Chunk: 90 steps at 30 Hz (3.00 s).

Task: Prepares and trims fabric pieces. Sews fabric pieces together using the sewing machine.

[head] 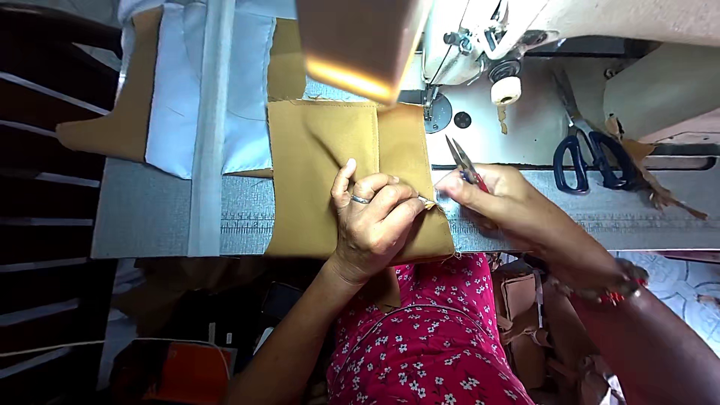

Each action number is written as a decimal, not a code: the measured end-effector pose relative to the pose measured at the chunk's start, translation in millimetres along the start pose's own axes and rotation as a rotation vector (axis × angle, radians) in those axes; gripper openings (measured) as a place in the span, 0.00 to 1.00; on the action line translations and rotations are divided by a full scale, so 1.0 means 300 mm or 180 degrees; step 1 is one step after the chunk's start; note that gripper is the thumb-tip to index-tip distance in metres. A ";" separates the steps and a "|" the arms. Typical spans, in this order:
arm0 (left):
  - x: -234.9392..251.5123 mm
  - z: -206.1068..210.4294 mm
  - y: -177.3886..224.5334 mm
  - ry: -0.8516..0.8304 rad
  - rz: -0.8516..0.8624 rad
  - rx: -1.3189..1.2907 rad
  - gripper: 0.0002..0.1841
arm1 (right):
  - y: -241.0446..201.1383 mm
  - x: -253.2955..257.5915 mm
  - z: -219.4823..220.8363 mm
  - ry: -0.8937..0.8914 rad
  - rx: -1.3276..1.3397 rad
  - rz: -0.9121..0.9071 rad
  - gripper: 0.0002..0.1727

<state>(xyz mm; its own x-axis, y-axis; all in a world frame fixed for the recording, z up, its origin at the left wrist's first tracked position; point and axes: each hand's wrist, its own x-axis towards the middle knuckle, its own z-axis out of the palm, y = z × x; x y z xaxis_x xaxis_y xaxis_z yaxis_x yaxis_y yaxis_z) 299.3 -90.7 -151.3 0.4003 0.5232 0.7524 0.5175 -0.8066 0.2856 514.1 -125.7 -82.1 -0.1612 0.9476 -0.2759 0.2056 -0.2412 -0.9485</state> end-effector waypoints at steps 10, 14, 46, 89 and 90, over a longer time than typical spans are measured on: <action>-0.019 -0.039 0.013 -0.0240 0.0027 0.0329 0.04 | 0.011 0.066 0.073 0.0494 -0.0901 -0.0689 0.09; -0.008 -0.048 0.012 -0.0403 -0.0001 0.0421 0.05 | 0.037 0.087 0.082 0.0811 -0.1208 -0.0774 0.10; -0.002 0.002 0.003 -0.0050 0.0160 0.0221 0.03 | 0.008 -0.065 0.003 0.1237 -0.4372 -0.2187 0.23; 0.001 0.003 0.004 -0.0050 0.0125 0.0157 0.04 | 0.025 -0.038 -0.004 0.1137 -0.4844 -0.2683 0.21; 0.001 0.004 0.004 -0.0056 0.0135 0.0146 0.04 | 0.027 -0.036 -0.005 0.1127 -0.4864 -0.2677 0.20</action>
<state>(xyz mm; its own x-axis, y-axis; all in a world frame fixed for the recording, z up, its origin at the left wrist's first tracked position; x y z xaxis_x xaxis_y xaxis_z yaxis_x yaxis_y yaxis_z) 300.9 -91.3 -151.5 0.4357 0.4938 0.7525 0.5337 -0.8149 0.2258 519.0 -137.5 -86.7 -0.5325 0.7461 0.3997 0.8461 0.4810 0.2295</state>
